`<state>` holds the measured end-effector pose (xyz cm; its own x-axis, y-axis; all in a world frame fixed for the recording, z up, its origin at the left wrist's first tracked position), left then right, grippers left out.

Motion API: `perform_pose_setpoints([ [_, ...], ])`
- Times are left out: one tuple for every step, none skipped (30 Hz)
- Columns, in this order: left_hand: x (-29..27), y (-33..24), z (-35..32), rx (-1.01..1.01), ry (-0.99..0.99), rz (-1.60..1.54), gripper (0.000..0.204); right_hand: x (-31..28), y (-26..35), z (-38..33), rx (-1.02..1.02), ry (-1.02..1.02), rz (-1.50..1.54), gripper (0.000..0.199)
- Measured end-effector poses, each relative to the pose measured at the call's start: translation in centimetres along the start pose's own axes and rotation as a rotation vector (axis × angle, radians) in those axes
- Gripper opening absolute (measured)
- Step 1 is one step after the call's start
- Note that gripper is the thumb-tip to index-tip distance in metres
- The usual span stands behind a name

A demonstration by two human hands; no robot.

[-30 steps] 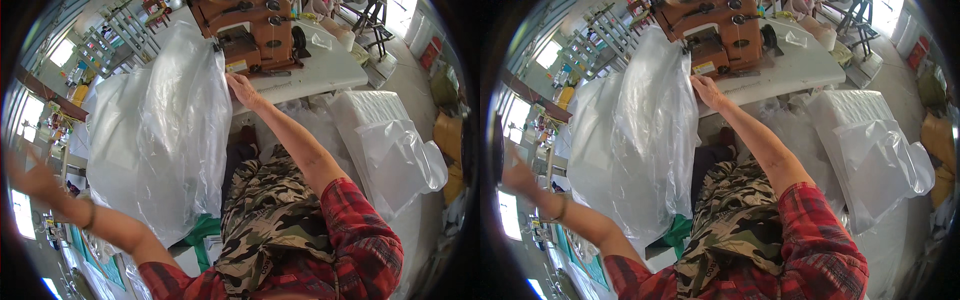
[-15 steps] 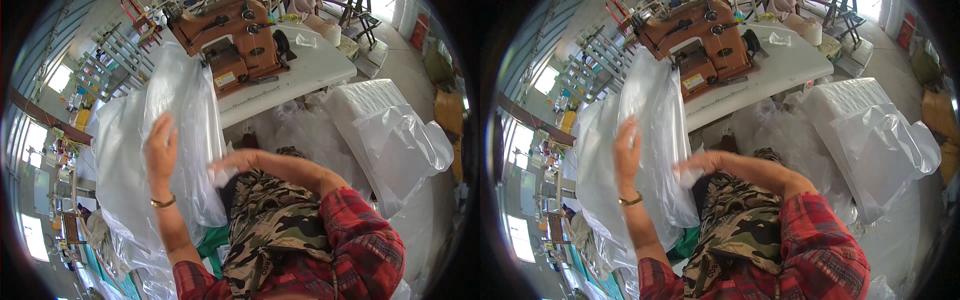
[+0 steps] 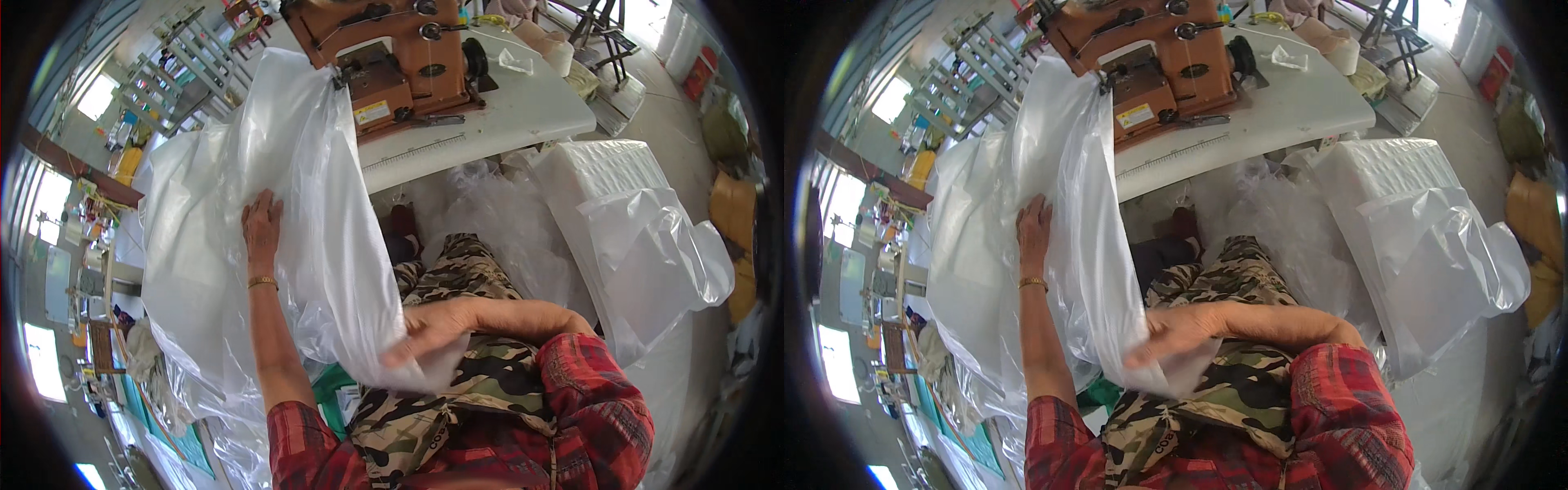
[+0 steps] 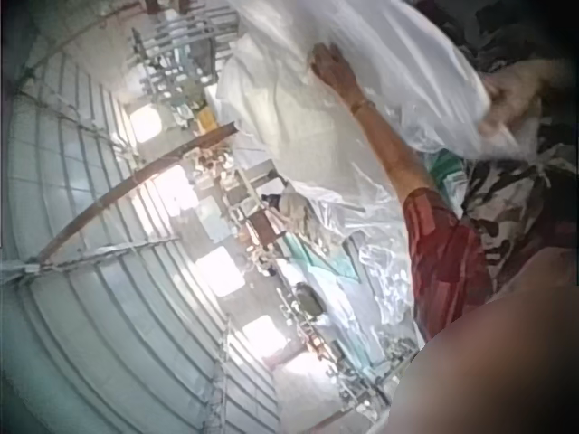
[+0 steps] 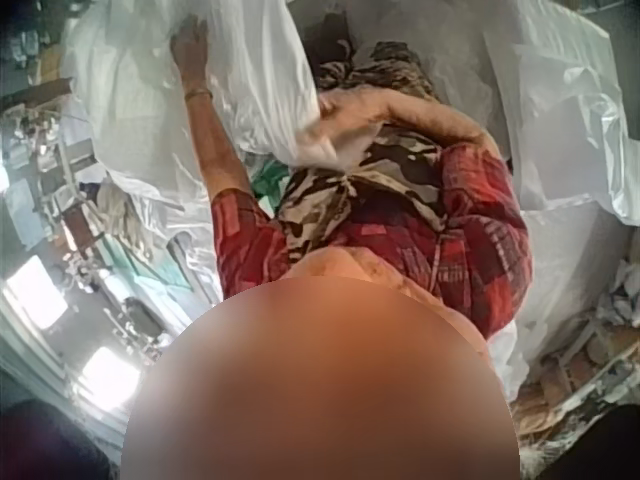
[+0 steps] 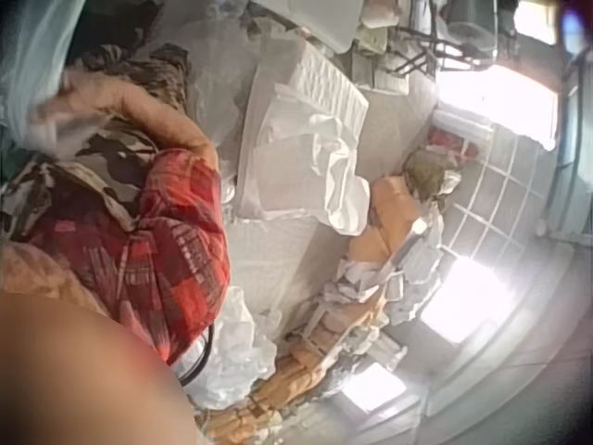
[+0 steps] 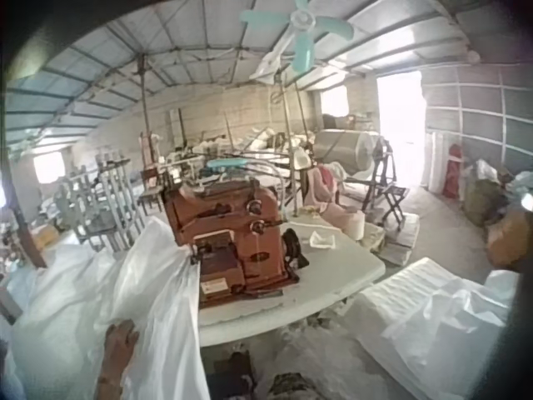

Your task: The person joins sheets of thick white plastic material by feeding them through an industrial sewing machine.

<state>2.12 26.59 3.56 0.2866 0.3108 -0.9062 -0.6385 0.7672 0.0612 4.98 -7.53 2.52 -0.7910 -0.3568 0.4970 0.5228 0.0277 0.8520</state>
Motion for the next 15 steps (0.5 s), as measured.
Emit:
perform_pose_setpoints([
  [0.0,0.1,0.1,0.002,0.012,-0.023,0.034,-0.4,-1.2,-0.7,0.116,0.01,-0.044,0.035],
  [-0.1,0.0,0.2,0.017,-0.011,-0.056,0.034,-0.8,-2.0,-1.4,0.136,0.108,-0.103,0.035],
  [0.1,0.1,0.3,0.002,0.016,-0.044,0.034,-3.5,-3.7,-1.4,0.221,-0.06,-0.154,0.034],
  [-0.1,0.1,0.2,0.011,-0.008,-0.037,0.034,-6.0,-5.1,-1.5,0.212,-0.198,-0.167,0.034],
  [-0.1,0.1,0.3,0.018,-0.015,-0.022,0.034,-8.9,-6.1,-2.5,0.215,-0.309,-0.157,0.034],
  [-0.3,0.2,0.2,0.015,-0.023,-0.024,0.034,-11.8,-7.2,-3.7,0.254,-0.427,-0.151,0.034],
  [-0.3,0.2,0.3,0.013,-0.006,-0.049,0.034,-13.2,-6.3,-4.2,0.144,-0.294,-0.511,0.035],
  [-0.3,0.2,0.3,0.011,0.028,-0.076,0.034,-14.1,-6.4,-4.7,0.167,-0.191,-0.901,0.036],
  [-0.8,0.1,0.3,0.012,0.01,-0.075,0.034,-14.2,-5.9,-5.2,0.081,-0.176,-0.879,0.036],
  [-1.3,-0.2,0.3,0.009,0.011,-0.129,0.034,-14.9,-5.5,-6.4,0.206,-0.237,-0.999,0.037],
  [-1.8,-0.3,0.0,-0.023,0.03,-0.175,0.034,-15.4,-4.9,-7.2,0.383,-0.285,-1.128,0.038],
  [-2.7,-0.9,-0.4,-0.016,0.013,-0.178,0.034,-15.4,-2.5,-6.8,0.364,-0.401,-1.274,0.034],
  [-4.1,-1.7,-0.9,-0.014,-0.075,-0.229,0.035,-15.4,-0.3,-6.0,0.431,-0.509,-1.447,0.031],
  [-5.3,-2.8,-1.5,-0.011,-0.15,-0.28,0.035,-13.9,3.8,-4.9,0.062,-0.611,-1.386,0.025],
  [-6.1,-4.0,-2.5,-0.007,-0.152,-0.279,0.035,-12.2,7.6,-4.8,-0.262,-0.702,-1.324,0.02],
])
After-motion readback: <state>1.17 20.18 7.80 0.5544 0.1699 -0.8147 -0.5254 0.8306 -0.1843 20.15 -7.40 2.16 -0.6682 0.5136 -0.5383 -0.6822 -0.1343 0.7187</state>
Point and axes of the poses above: each hand's wrist, its own z-axis towards the middle knuckle, its own x-axis out of the palm, y = z × x, the point moved 7 cm from there along z, towards the middle knuckle, and after that the axes turned 12 degrees about z, right-handed, at the moved point
